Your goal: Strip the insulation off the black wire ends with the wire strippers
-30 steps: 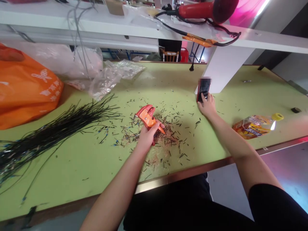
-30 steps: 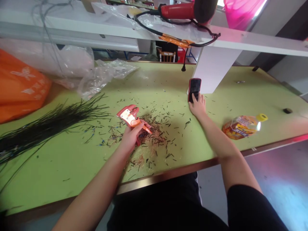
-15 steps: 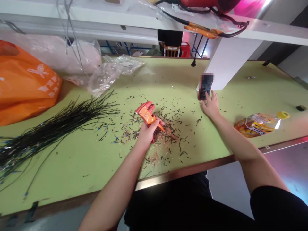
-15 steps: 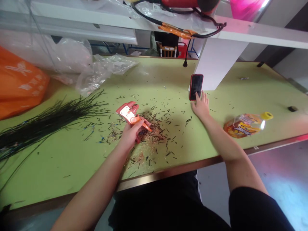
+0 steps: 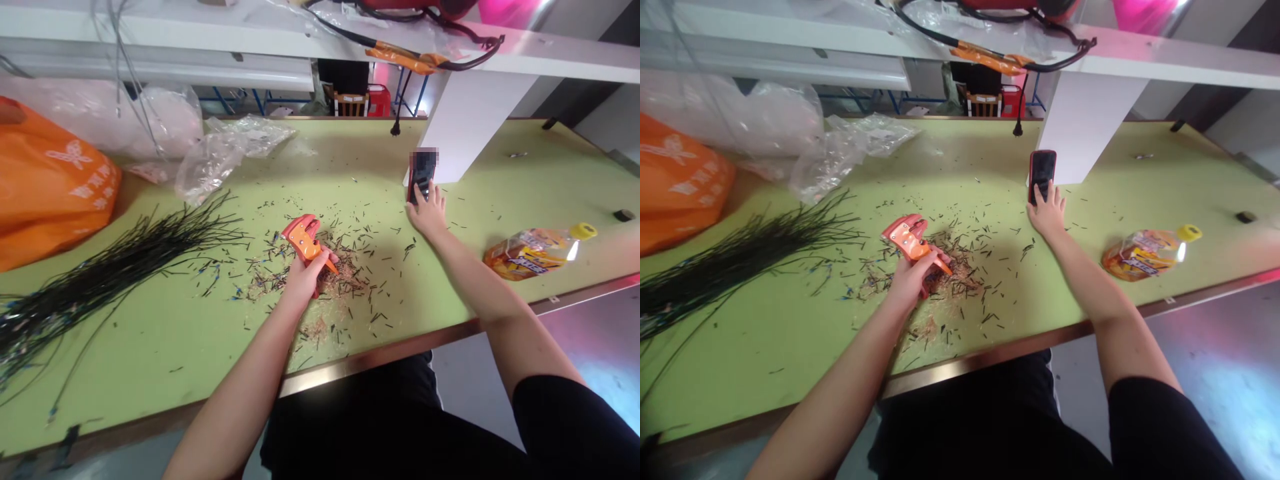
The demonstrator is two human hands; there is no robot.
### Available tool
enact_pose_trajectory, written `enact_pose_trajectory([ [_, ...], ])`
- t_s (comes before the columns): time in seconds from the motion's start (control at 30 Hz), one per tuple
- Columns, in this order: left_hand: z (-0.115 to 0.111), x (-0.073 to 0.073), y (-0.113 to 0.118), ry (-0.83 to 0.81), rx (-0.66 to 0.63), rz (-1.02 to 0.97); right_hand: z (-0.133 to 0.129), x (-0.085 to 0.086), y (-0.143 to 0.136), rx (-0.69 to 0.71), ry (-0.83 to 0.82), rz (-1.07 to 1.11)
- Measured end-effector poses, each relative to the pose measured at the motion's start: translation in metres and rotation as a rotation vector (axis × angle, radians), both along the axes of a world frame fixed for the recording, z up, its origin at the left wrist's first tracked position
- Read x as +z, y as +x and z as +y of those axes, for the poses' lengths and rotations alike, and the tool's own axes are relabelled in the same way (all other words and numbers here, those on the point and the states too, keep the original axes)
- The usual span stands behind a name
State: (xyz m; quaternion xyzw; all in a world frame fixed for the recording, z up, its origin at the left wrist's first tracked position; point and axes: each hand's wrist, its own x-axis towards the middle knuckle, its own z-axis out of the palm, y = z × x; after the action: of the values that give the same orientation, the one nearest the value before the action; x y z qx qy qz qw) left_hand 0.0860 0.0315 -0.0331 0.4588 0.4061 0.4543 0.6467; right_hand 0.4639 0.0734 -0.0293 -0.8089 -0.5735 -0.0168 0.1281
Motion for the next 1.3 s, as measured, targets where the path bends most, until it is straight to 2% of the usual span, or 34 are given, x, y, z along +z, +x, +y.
enact_pose_trajectory([
  [0.3,0.0,0.004,0.002,-0.018,0.018,-0.015,-0.002,-0.001,0.016,-0.14,-0.003,0.07],
  [0.67,-0.002,0.01,0.003,-0.025,0.04,-0.04,-0.021,-0.008,0.015,-0.11,-0.119,0.033],
  [0.9,-0.001,0.01,0.002,-0.03,0.041,-0.007,-0.014,-0.009,0.009,-0.07,-0.055,-0.007],
  [1.13,-0.002,0.013,0.002,-0.036,0.044,0.001,0.0,0.0,-0.006,-0.037,-0.038,0.012],
  [1.3,-0.002,0.016,0.003,-0.05,0.041,-0.002,-0.003,-0.001,-0.001,-0.074,-0.037,0.03],
])
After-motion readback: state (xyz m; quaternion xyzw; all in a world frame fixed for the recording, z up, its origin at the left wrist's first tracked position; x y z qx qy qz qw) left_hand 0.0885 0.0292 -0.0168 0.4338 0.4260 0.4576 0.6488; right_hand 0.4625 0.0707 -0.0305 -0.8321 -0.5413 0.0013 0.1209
